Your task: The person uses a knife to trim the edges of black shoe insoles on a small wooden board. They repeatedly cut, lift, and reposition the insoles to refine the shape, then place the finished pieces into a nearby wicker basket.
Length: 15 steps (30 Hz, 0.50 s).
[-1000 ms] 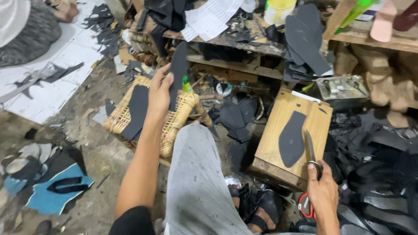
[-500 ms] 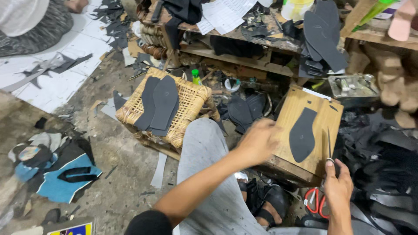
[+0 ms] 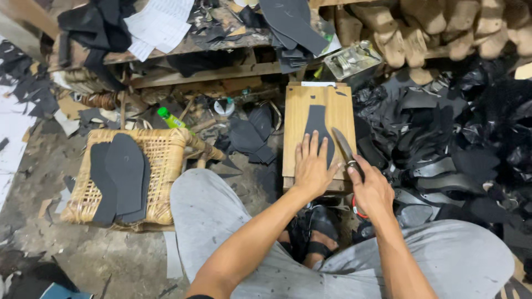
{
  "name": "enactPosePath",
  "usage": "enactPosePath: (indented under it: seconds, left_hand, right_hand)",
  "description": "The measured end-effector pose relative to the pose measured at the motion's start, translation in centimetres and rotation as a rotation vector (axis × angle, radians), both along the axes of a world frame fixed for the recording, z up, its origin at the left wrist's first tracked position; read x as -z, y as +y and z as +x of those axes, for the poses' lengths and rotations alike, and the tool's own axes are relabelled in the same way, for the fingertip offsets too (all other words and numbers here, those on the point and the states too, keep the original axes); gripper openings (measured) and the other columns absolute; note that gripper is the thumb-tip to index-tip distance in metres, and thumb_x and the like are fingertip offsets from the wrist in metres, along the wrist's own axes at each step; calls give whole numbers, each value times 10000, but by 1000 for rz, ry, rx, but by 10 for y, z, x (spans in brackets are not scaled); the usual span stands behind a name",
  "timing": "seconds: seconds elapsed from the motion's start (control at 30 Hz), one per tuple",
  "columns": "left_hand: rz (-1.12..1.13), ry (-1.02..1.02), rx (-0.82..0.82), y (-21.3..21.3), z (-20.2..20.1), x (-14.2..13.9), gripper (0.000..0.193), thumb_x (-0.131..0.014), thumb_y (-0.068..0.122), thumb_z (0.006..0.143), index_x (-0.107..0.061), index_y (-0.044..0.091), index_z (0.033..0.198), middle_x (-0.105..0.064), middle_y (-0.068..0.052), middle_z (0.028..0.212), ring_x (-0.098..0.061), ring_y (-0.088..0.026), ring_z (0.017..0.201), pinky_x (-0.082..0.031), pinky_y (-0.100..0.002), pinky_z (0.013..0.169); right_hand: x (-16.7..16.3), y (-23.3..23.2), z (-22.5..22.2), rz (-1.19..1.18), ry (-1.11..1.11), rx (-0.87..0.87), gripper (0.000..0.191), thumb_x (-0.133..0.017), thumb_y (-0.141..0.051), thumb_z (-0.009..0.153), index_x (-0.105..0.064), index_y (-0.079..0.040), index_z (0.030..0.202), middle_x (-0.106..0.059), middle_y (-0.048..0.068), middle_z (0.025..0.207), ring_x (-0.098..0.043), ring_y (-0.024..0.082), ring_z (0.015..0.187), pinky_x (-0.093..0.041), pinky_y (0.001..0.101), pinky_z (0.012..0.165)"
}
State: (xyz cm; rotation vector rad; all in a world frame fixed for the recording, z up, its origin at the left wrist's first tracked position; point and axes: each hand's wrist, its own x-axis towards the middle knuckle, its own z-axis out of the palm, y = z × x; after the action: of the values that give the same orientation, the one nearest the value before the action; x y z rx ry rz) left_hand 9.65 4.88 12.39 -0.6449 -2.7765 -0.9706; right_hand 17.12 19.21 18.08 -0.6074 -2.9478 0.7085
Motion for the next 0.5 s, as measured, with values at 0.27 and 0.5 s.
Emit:
enactPosePath:
  seconds: [0.27, 0.5]
  left_hand:
    - [3, 55, 49, 24, -27, 7, 803, -677, 421, 888, -452, -98, 1458, -364, -295, 1580, -268, -461, 1499, -157, -564, 1237]
    - [-65, 54, 44, 34, -44, 11, 754, -625, 373, 923, -439, -109, 1471, -371, -298, 1580, -288, -443, 1504, -136, -557, 1254]
  right_hand:
    - [-9, 12, -14, 43, 24, -41, 435, -536, -403, 983, -619, -273, 1389, -664, 150, 1290, -648, 417, 1112, -526, 519, 889]
    - [-22, 11, -35, 81, -15, -60, 419, -511, -404, 997, -632, -297, 1384, -676, 179, 1248, -668, 430, 1064, -538, 519, 876]
